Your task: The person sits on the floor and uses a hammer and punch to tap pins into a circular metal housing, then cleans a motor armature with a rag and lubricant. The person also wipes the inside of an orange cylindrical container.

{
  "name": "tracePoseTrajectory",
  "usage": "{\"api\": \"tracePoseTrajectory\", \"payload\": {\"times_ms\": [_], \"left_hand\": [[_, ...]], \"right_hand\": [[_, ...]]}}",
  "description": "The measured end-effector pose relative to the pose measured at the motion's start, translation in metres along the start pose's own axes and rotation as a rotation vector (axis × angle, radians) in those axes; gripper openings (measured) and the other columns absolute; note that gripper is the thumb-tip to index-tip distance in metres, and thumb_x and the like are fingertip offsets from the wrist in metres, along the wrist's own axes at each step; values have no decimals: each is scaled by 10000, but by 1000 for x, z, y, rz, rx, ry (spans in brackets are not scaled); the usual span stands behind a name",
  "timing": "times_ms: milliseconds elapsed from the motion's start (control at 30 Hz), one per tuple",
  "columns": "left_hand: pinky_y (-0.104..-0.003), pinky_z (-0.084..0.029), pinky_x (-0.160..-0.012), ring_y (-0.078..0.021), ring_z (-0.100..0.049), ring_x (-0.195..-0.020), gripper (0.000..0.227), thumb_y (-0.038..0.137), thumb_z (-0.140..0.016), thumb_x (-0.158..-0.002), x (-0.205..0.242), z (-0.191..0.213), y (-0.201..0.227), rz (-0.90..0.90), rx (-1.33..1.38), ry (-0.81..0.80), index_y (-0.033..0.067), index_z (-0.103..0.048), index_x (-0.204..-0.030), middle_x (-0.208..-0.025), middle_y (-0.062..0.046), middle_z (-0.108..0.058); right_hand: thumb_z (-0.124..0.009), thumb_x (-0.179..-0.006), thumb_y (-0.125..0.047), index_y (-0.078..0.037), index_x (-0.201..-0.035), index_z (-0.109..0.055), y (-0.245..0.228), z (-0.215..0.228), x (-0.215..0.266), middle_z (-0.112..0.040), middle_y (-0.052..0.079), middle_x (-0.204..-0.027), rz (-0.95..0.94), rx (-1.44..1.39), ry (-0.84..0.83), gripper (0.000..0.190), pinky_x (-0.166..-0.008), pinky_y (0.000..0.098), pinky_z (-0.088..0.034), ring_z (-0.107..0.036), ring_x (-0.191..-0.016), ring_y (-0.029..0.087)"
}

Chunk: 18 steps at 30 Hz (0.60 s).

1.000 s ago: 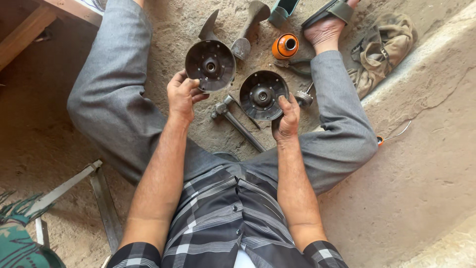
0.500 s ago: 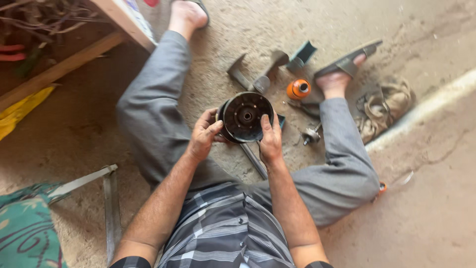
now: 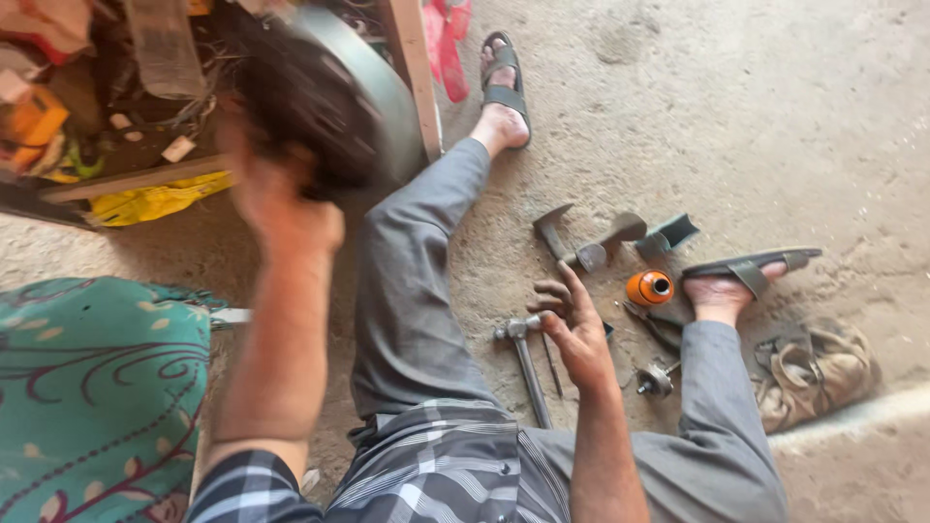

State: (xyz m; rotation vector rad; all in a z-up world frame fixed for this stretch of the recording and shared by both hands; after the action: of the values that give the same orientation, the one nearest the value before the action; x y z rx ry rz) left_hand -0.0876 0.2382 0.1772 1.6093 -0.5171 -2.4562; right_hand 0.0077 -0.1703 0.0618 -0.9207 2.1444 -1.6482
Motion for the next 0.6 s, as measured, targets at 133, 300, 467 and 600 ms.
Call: {"api": "tracePoseTrajectory", "payload": {"times_ms": [133,300,467,600], "left_hand": [[-545,-423,-1154,-431,-487,-1379,373,-32,-665,-835,-85,40,-70,296,-414,-77,74,-697,-1191,-1339,-80,-592],[-512,-446,-1099,-396,-516,-1311,344,-14,-673,-858,-91,-105,-42,335,-143,-401,72,-699,-1190,-1291,-82,-610],[-478,-469,-1043,-360,-544,-1243,317,4,-681,-881,-76,-183,-9,364,-83,-600,70,-702,-1190,-1243,-84,-629],[-451,-487,-999,-332,-567,-1188,295,19,-688,-899,-47,-210,5,387,-83,-697,69,-704,-1190,-1205,-85,-643]], "right_hand": [[-674,-947,-243,-81,-1546,-410,59,54,17,-651,143,-1251,-251,-3,213,674,-754,348,-595,-690,-1008,219],[-627,-1000,-282,-62,-1306,-623,114,118,50,-715,93,-1021,-472,-50,529,377,-673,351,-574,-698,-853,206],[-631,-1018,-281,-53,-1211,-660,118,150,54,-718,78,-969,-293,-167,602,299,-656,359,-578,-694,-799,180],[-646,-1027,-267,-42,-1192,-646,119,165,64,-706,84,-971,-239,-171,611,279,-650,348,-574,-708,-810,211]]}}
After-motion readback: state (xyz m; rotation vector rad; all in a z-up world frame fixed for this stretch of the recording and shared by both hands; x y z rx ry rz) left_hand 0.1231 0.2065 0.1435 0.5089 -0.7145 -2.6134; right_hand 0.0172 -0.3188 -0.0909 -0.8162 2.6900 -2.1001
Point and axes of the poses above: each hand's wrist, its own x-axis away from the middle knuckle, its own z-axis out of the back of the hand, y = z × x, the point moved 5 cm from there along -x, towards the middle knuckle
